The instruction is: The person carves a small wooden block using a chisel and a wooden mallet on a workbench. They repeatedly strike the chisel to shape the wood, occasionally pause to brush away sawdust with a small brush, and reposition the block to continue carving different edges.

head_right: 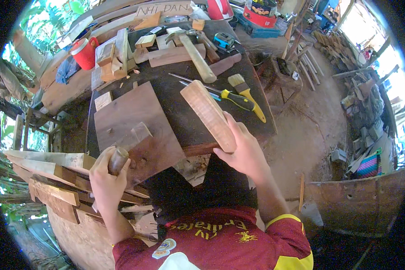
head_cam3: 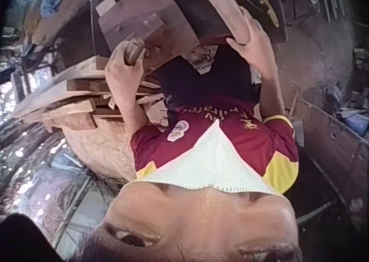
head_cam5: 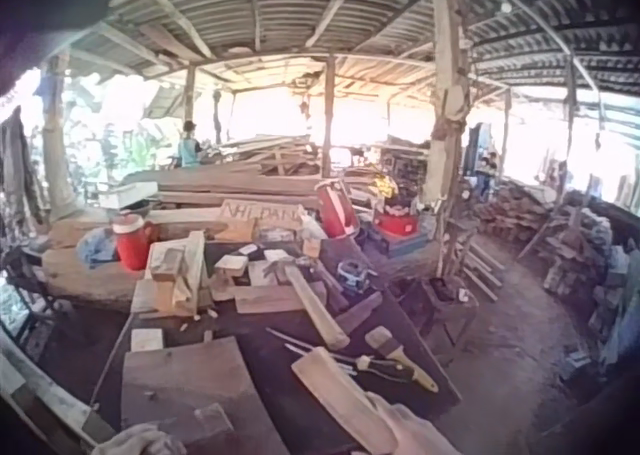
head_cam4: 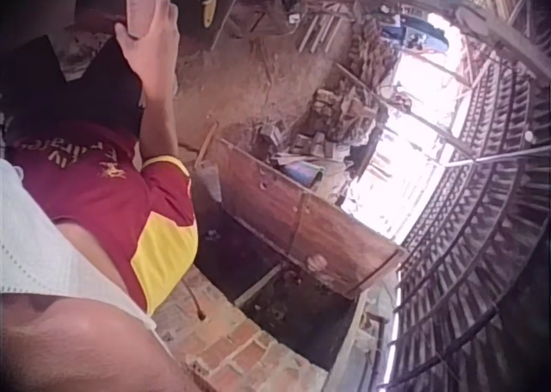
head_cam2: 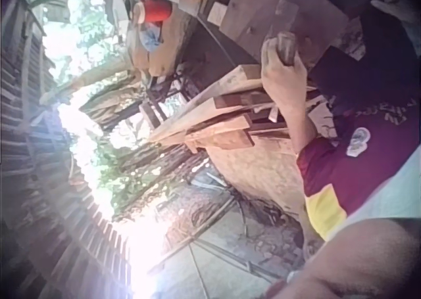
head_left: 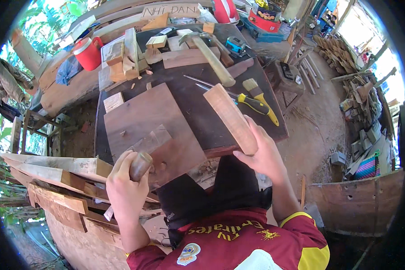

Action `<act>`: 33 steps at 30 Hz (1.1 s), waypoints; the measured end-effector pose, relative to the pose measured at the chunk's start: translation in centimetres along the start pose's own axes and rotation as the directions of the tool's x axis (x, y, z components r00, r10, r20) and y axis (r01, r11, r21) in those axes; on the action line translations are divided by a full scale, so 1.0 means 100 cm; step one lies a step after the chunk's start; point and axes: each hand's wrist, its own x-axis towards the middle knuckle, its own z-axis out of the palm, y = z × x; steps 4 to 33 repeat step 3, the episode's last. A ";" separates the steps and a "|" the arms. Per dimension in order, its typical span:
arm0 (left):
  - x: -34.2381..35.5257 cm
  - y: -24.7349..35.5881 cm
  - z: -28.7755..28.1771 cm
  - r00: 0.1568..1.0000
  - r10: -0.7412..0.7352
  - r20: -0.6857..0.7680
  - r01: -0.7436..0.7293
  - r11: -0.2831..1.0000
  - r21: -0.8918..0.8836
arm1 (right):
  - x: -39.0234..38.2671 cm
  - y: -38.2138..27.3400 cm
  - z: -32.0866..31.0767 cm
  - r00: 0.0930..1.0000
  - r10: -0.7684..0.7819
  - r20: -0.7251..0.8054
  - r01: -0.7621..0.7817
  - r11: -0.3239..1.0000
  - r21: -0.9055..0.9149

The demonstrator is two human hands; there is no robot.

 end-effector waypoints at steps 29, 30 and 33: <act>-0.002 -0.008 0.005 0.997 -0.073 -0.030 0.072 0.997 -0.027 | -0.002 -0.010 0.005 0.994 0.105 0.008 -0.105 0.988 0.115; -0.002 -0.008 0.005 0.997 -0.073 -0.030 0.072 0.997 -0.027 | -0.002 -0.010 0.005 0.994 0.105 0.008 -0.105 0.988 0.115; -0.002 -0.008 0.005 0.997 -0.073 -0.030 0.072 0.997 -0.027 | -0.002 -0.010 0.005 0.994 0.105 0.008 -0.105 0.988 0.115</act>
